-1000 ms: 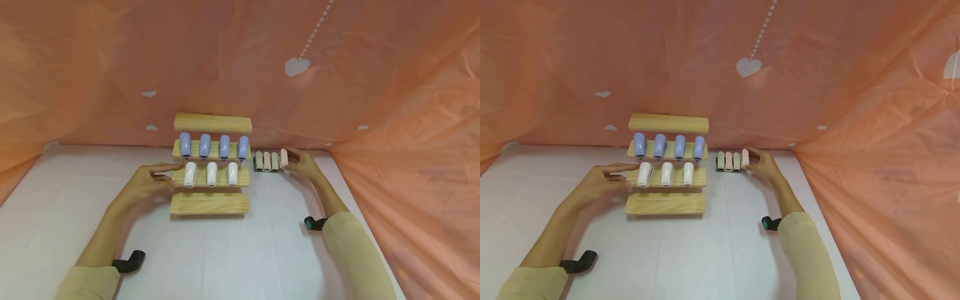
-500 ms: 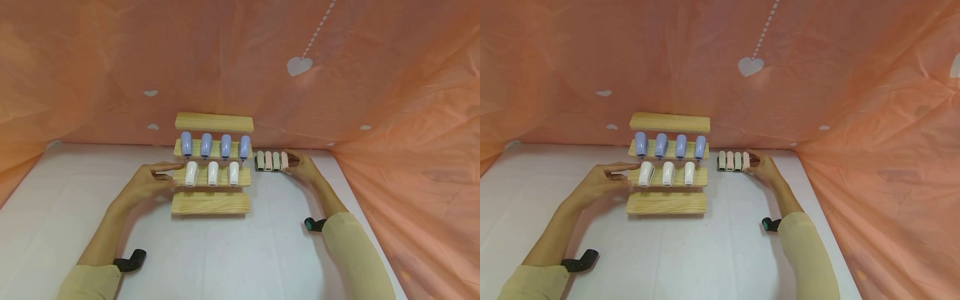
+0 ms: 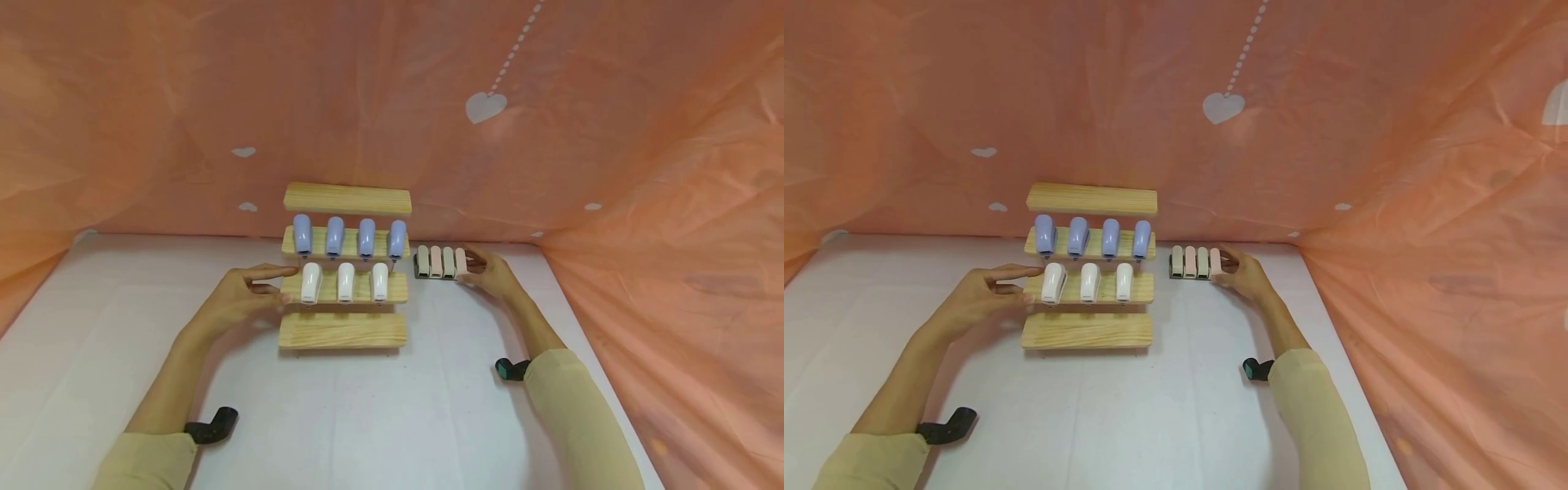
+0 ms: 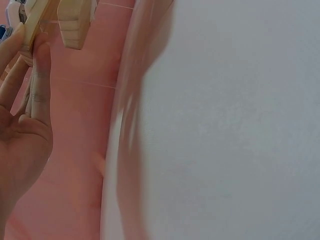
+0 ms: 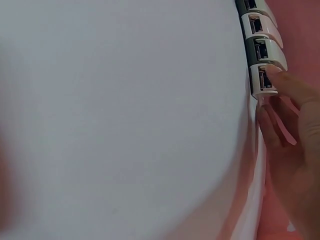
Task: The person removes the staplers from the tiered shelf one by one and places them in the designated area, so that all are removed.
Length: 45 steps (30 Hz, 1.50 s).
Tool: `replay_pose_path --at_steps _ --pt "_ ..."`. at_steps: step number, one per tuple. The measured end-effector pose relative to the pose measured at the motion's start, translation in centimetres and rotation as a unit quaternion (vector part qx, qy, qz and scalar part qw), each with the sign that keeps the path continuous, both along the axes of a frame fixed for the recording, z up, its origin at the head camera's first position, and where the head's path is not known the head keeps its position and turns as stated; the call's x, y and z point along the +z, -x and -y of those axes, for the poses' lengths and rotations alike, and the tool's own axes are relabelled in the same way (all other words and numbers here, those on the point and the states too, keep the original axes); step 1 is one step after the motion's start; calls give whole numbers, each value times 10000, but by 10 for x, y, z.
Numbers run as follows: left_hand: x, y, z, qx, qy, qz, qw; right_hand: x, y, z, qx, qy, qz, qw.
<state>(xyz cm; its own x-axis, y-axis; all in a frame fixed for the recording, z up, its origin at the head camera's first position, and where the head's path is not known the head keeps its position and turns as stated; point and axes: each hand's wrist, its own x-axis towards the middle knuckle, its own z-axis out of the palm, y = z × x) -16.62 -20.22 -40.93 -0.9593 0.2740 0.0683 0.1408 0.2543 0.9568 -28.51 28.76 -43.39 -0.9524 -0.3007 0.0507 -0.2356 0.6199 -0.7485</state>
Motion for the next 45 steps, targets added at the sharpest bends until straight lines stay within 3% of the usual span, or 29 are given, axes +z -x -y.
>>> replay_pose_path --at_steps 4,11,19,35,45 --pt "0 0 1 54 95 -10 9999 1 -2 2 -57 279 -307 9991" --pt "-1 1 2 28 56 -183 9998 48 -34 27 -188 859 -417 9952" --pt "-2 1 1 -28 -60 -161 9998 65 -47 42 -126 1031 -860 9909" --pt "-1 -1 0 29 10 -190 9998 83 -61 74 968 1590 -1754 9667" --pt "0 -1 -1 91 51 -160 9998 96 -67 100 1319 1836 -1837 9566"
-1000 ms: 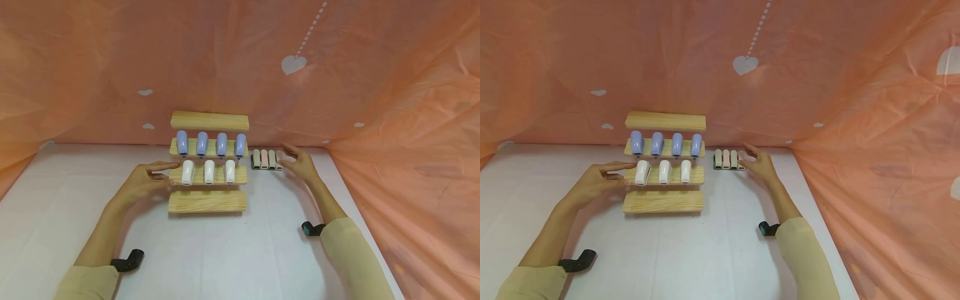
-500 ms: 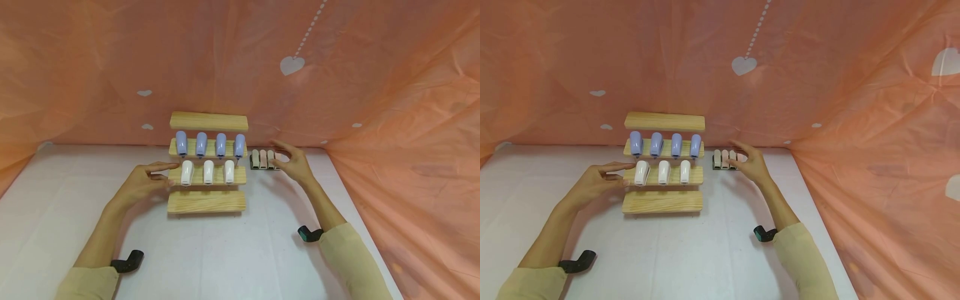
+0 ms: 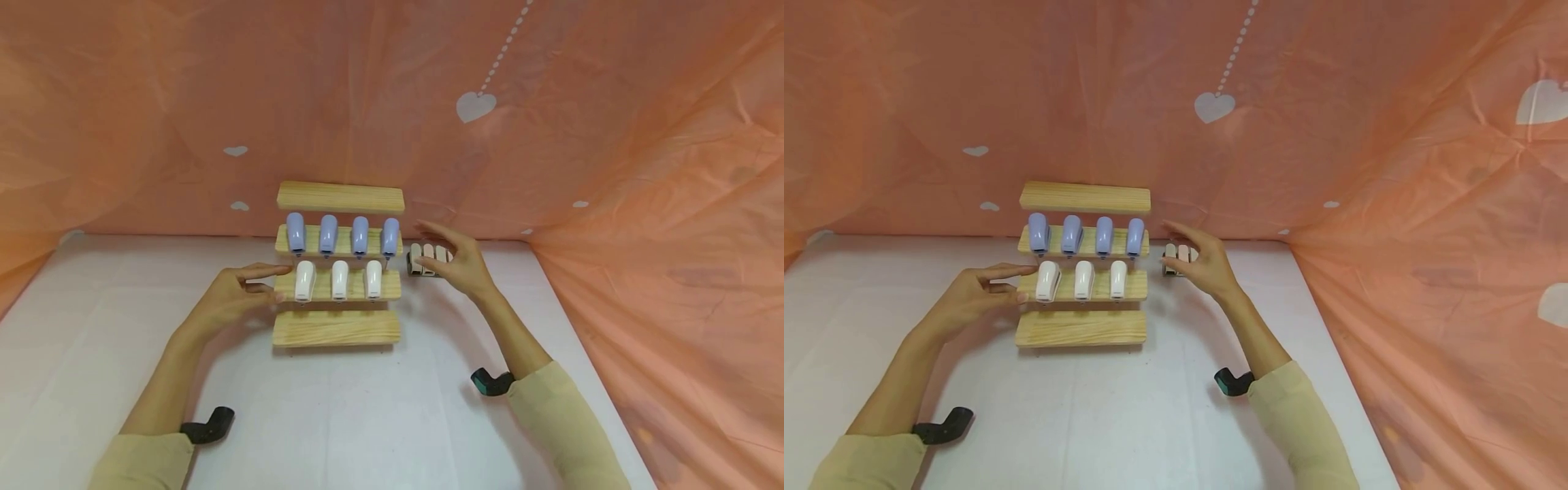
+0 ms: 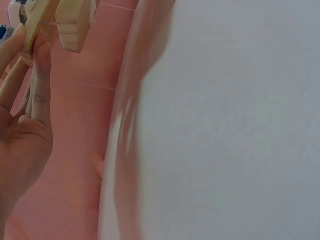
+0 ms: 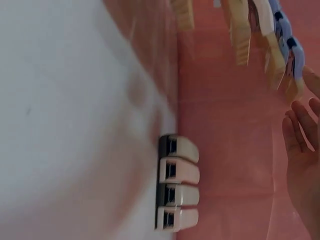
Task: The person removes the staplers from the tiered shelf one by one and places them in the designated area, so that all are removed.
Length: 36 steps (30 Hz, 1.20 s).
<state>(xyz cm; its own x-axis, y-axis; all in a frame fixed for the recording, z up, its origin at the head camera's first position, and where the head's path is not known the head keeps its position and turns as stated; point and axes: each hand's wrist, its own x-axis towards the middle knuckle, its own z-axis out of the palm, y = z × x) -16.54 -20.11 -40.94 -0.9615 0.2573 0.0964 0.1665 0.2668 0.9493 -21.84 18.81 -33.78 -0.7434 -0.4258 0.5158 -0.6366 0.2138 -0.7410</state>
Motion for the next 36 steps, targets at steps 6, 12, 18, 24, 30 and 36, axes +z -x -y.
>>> replay_pose_path --at_steps 6,12,18,24,30,36 --pt "-1 1 -1 -74 -142 105 9998 5 1 13 102 59 -48 9999" --pt "-1 2 0 -43 -64 148 9999 9 1 24 221 -37 -103 9997" --pt "-1 2 0 -48 -49 159 9999 12 1 33 180 -179 -167 9995" --pt "1 2 -1 -79 -56 137 9999 12 1 36 153 -263 -220 9993" --pt "3 2 0 -55 24 192 9998 13 1 37 121 -233 -53 9996" --pt "2 1 0 -42 55 178 9998 9 3 34 202 -54 197 9996"
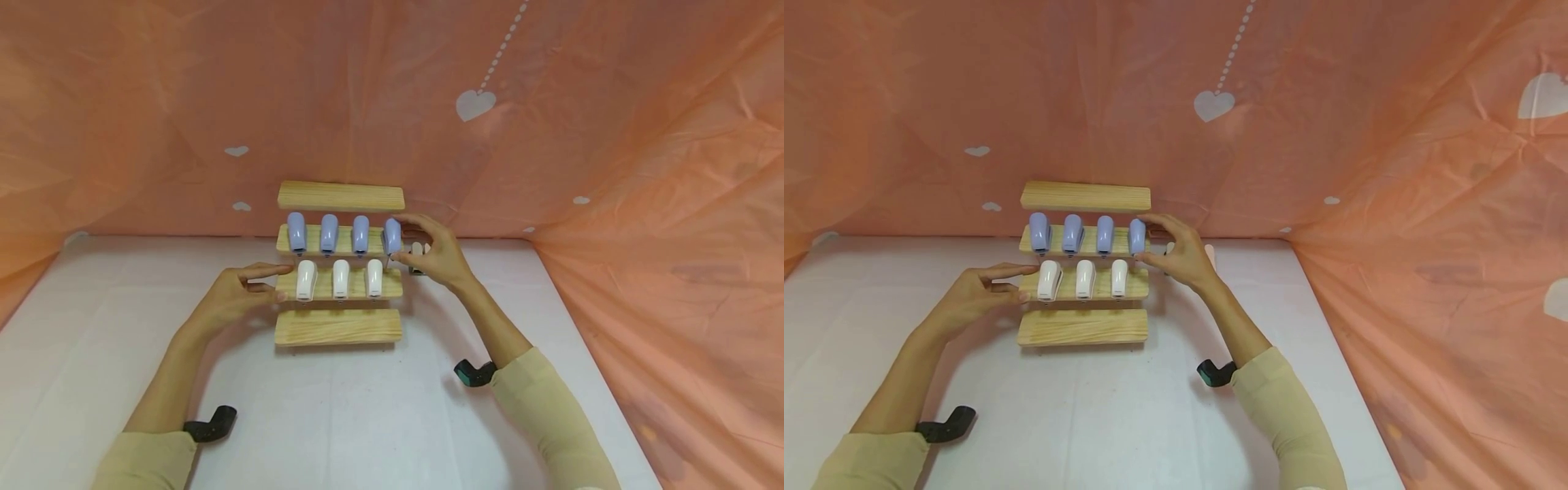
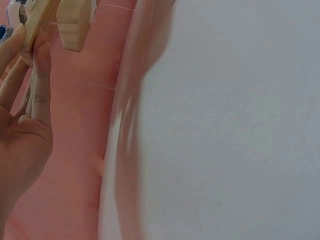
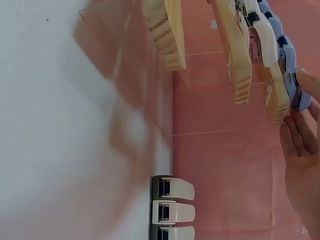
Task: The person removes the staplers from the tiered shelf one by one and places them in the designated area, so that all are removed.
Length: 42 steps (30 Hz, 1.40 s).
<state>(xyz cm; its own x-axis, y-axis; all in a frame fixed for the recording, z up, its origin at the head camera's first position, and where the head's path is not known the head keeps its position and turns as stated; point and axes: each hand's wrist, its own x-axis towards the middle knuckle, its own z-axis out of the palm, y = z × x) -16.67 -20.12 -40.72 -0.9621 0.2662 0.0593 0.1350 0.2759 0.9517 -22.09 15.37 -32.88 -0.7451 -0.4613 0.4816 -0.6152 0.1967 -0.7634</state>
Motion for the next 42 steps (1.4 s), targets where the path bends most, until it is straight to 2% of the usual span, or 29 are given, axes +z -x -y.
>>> replay_pose_path --at_steps 6,14,20,25,30,37,42 --pt "0 0 0 18 17 13 10000 -3 -1 -10 -43 119 24 9999" --pt "-2 1 0 -1 -53 -5 10000 -8 -5 -28 -370 310 245 9985" --pt "-2 2 0 6 5 -47 10000 -21 -8 -39 -541 541 368 9964" --pt "-2 2 0 -6 -41 -126 9999 -35 -9 -47 -673 503 597 9947" --pt "-2 2 1 -47 -71 -120 9999 -42 -7 -50 -665 471 777 9936" --pt "-2 2 1 -48 -50 -104 9999 -79 7 -56 -560 251 1311 9895" --pt "-3 2 1 -72 -41 -66 9999 -94 8 -51 -431 -225 1341 9898"
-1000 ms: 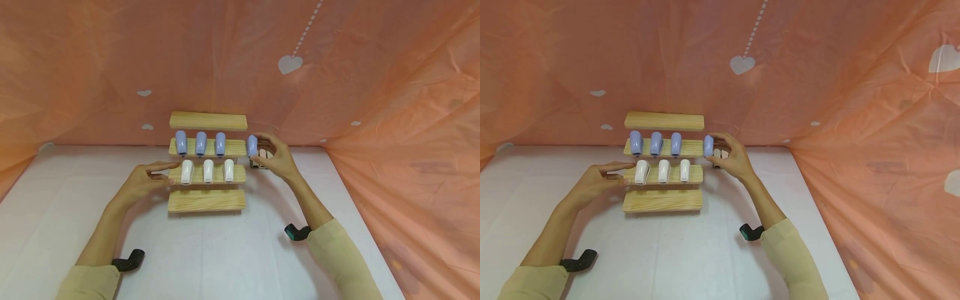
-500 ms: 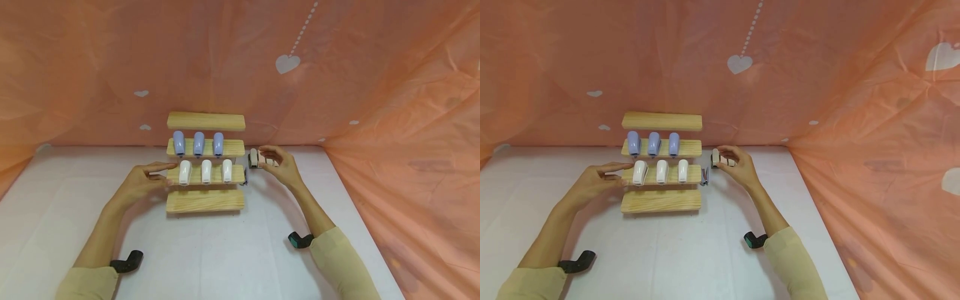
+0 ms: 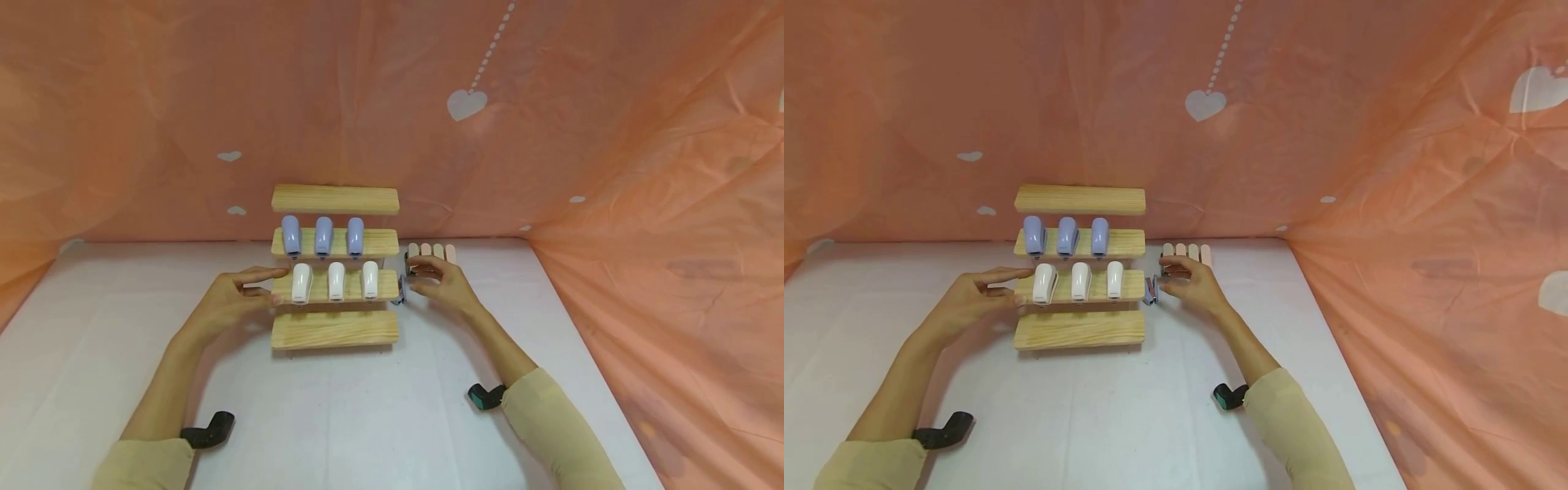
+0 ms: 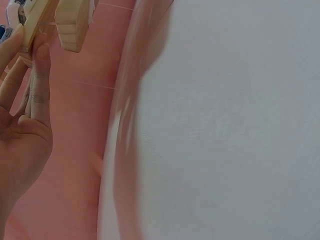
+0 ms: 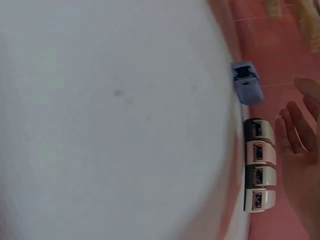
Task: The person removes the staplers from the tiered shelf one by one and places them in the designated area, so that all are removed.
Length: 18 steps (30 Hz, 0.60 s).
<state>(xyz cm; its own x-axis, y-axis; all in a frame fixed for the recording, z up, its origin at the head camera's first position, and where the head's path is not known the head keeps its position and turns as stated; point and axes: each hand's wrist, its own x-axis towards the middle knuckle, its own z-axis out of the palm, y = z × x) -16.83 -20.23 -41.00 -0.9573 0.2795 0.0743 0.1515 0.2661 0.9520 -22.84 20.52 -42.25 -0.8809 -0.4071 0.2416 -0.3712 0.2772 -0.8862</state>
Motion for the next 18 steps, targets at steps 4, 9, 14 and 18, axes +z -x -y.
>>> replay_pose_path --at_steps 4,9,14,18 --pt "-1 -1 0 -6 -16 3 10000 -6 1 4 134 -358 -106 9992" --pt "0 -1 0 -1 8 17 10000 -8 3 10 221 -934 -193 9952" --pt "0 -1 -1 -14 -13 -8 10000 -7 7 16 331 -1805 -419 9821" --pt "-1 0 0 -33 -20 -64 10000 -8 10 20 454 -2248 -590 9716"
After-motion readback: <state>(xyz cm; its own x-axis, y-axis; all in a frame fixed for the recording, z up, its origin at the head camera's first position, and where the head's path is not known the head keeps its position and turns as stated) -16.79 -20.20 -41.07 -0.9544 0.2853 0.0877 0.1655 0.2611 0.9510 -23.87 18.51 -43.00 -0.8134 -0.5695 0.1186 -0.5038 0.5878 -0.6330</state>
